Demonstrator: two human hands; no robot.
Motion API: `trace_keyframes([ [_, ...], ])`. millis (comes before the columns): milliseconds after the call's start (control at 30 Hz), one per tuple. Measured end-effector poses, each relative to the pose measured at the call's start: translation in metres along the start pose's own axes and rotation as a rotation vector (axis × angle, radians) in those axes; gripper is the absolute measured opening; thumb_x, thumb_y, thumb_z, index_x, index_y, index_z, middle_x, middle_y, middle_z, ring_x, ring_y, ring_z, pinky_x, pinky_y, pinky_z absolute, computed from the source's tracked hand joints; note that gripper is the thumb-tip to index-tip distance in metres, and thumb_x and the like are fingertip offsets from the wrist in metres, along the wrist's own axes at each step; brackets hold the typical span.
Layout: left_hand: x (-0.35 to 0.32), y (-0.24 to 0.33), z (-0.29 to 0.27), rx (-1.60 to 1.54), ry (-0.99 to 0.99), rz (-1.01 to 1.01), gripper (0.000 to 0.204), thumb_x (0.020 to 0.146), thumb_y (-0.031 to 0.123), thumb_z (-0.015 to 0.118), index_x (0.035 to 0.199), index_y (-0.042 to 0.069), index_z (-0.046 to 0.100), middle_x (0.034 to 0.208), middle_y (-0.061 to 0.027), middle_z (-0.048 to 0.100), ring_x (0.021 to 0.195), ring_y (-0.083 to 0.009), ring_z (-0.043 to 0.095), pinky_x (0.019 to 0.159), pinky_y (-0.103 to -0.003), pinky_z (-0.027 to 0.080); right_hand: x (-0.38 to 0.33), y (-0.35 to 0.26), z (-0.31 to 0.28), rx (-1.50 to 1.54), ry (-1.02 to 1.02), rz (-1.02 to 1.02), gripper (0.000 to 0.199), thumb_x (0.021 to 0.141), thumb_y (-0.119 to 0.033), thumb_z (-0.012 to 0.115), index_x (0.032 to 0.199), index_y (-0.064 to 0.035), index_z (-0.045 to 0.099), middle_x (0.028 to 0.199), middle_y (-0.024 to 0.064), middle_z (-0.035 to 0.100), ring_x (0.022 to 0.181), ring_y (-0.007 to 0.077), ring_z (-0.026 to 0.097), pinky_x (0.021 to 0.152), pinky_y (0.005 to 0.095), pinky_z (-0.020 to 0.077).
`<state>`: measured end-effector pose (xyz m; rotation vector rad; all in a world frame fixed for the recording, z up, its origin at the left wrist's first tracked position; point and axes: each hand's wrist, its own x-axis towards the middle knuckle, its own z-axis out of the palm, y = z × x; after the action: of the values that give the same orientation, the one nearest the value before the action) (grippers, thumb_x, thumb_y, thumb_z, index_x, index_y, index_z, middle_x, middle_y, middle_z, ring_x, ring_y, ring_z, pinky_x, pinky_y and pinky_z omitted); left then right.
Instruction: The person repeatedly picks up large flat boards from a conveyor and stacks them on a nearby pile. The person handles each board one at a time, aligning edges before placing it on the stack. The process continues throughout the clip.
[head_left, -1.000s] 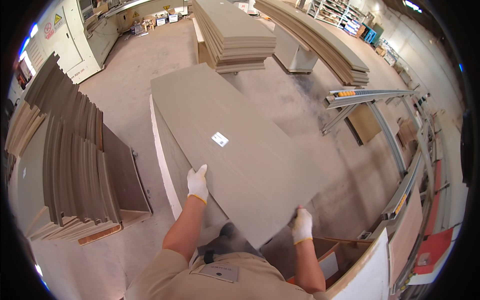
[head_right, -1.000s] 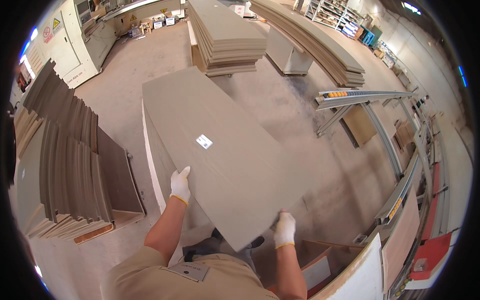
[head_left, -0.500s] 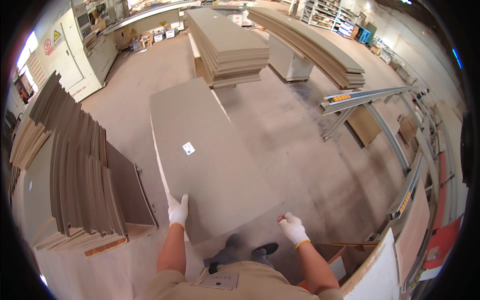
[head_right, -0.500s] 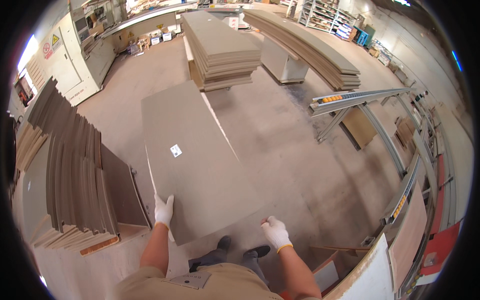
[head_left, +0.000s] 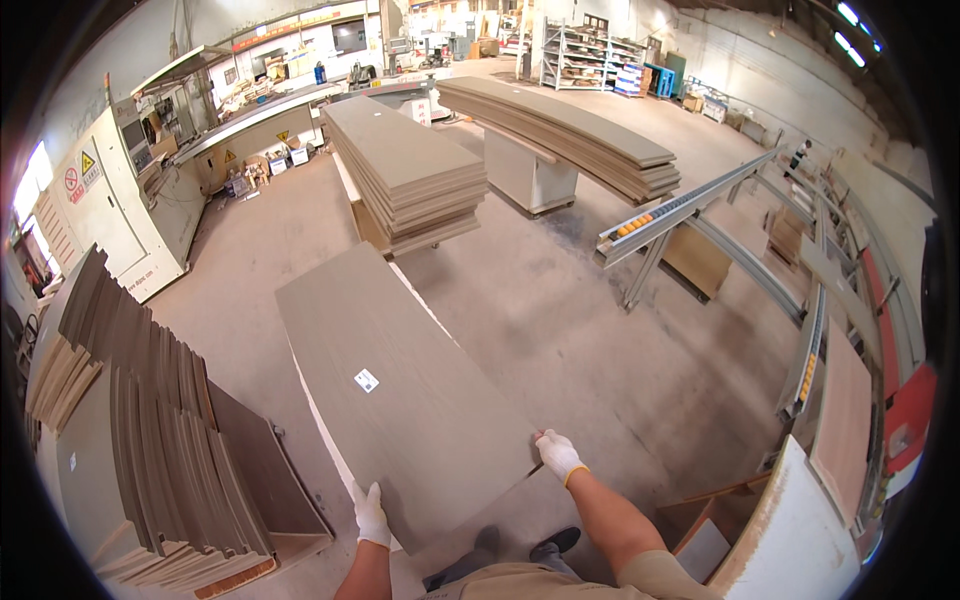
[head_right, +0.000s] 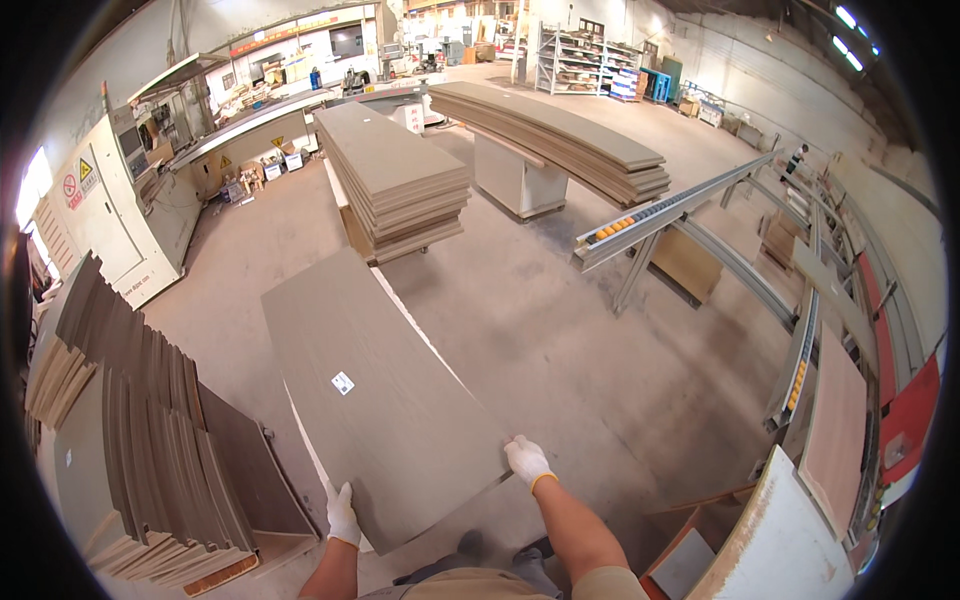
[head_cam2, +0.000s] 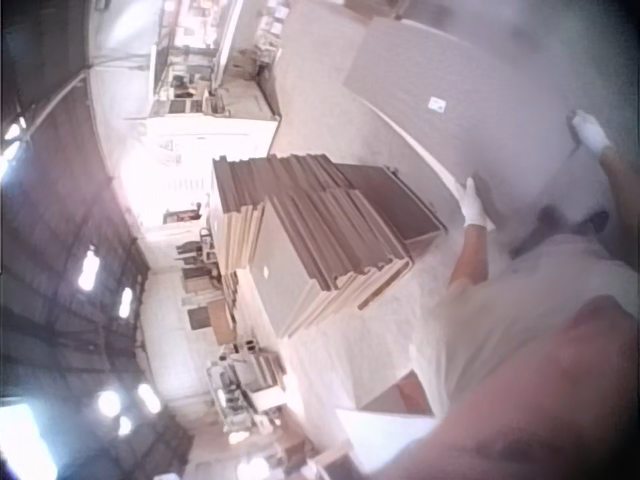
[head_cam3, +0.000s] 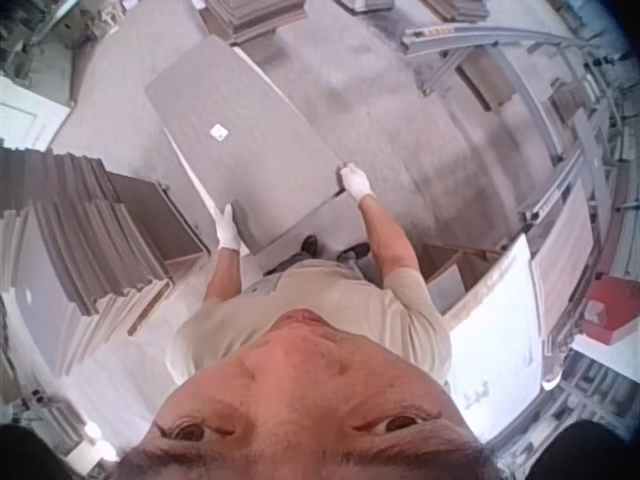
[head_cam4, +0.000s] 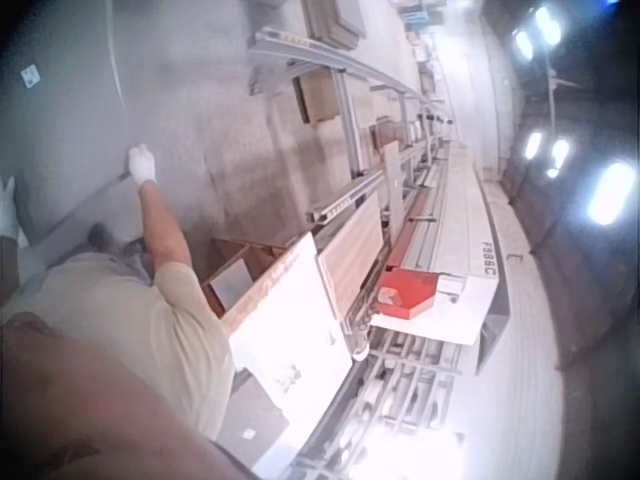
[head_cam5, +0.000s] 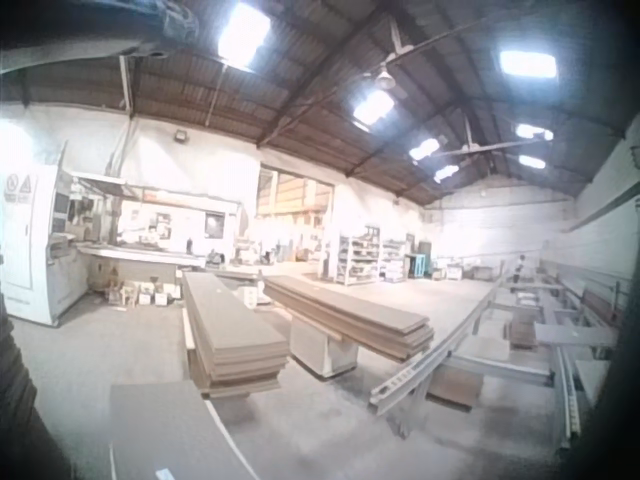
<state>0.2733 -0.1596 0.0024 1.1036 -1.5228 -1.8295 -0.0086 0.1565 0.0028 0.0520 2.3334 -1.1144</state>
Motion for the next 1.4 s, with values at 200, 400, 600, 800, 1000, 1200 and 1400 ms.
trace_keyframes([
  [200, 0.002, -0.006, -0.001, 0.059, 0.046, -0.045, 0.064, 0.101, 0.019, 0.056, 0.158, 0.0, 0.034, 0.146, -0.0175, 0.054, 0.128, -0.029, 0.055, 0.108, -0.038, 0.044, -0.028, -0.031, -0.019, -0.25, -0.078, -0.048, 0.053, 0.097, -0.04, 0.052, 0.135, -0.0039, 0.06, 0.133, 0.0279, 0.064, 0.128, 0.046, 0.057, 0.109, 0.0472, 0.0439],
  [400, -0.003, 0.005, 0.001, -0.03, 0.026, -0.025, 0.056, 0.103, 0.015, 0.052, 0.155, 0.003, 0.039, 0.142, -0.0119, 0.055, 0.125, -0.0253, 0.055, 0.106, -0.038, 0.046, -0.024, -0.022, -0.013, -0.259, -0.038, -0.097, 0.056, 0.097, -0.041, 0.051, 0.14, -0.0056, 0.057, 0.135, 0.0269, 0.063, 0.128, 0.0456, 0.057, 0.108, 0.0489, 0.0442],
  [600, -0.011, 0.021, -0.004, -0.355, -0.163, -0.118, 0.054, 0.105, 0.022, 0.052, 0.156, 0.006, 0.041, 0.145, -0.0109, 0.056, 0.131, -0.027, 0.054, 0.113, -0.041, 0.042, -0.024, -0.011, -0.013, -0.135, -0.055, -0.064, 0.045, 0.1, -0.036, 0.055, 0.127, -0.0027, 0.065, 0.122, 0.0222, 0.071, 0.117, 0.0363, 0.066, 0.103, 0.0394, 0.0485],
  [800, 0.007, -0.012, -0.025, -0.468, -0.211, -0.185, 0.052, 0.107, 0.03, 0.052, 0.152, 0.005, 0.045, 0.149, -0.0099, 0.054, 0.135, -0.0282, 0.052, 0.117, -0.042, 0.039, -0.025, -0.017, -0.017, -0.149, -0.098, -0.033, 0.045, 0.097, -0.038, 0.055, 0.125, -0.0055, 0.066, 0.112, 0.0243, 0.071, 0.108, 0.0392, 0.067, 0.094, 0.0441, 0.0508],
  [1000, 0.002, -0.028, -0.052, -0.38, -0.12, -0.203, 0.061, 0.107, 0.045, 0.052, 0.154, 0.007, 0.045, 0.152, -0.0101, 0.052, 0.137, -0.0304, 0.05, 0.118, -0.044, 0.037, -0.017, -0.025, -0.001, 0.033, -0.051, -0.017, 0.033, 0.101, -0.033, 0.053, 0.103, -0.0049, 0.069, 0.091, 0.0095, 0.071, 0.083, 0.0193, 0.064, 0.078, 0.0349, 0.051],
  [1200, -0.016, -0.004, -0.022, -0.468, -0.058, -0.503, 0.077, 0.104, 0.063, 0.046, 0.158, 0.009, 0.039, 0.159, -0.0128, 0.045, 0.144, -0.0351, 0.042, 0.12, -0.049, 0.033, 0.053, 0.035, 0.022, 0.188, -0.228, 0.012, 0.043, 0.105, -0.046, 0.048, 0.077, -0.0139, 0.053, 0.063, -0.0027, 0.041, 0.058, 0.0141, 0.038, 0.057, 0.0359, 0.0315],
  [1400, -0.024, 0.006, -0.014, -0.687, -0.264, -0.418, 0.06, 0.105, 0.044, 0.052, 0.15, 0.005, 0.049, 0.153, -0.0172, 0.05, 0.139, -0.0387, 0.047, 0.114, -0.052, 0.04, 0.014, -0.007, 0.0, -0.018, -0.243, 0.02, 0.08, 0.1, -0.07, 0.041, 0.132, -0.0009, 0.063, 0.128, 0.0211, 0.064, 0.122, 0.0338, 0.056, 0.107, 0.043, 0.0403],
])
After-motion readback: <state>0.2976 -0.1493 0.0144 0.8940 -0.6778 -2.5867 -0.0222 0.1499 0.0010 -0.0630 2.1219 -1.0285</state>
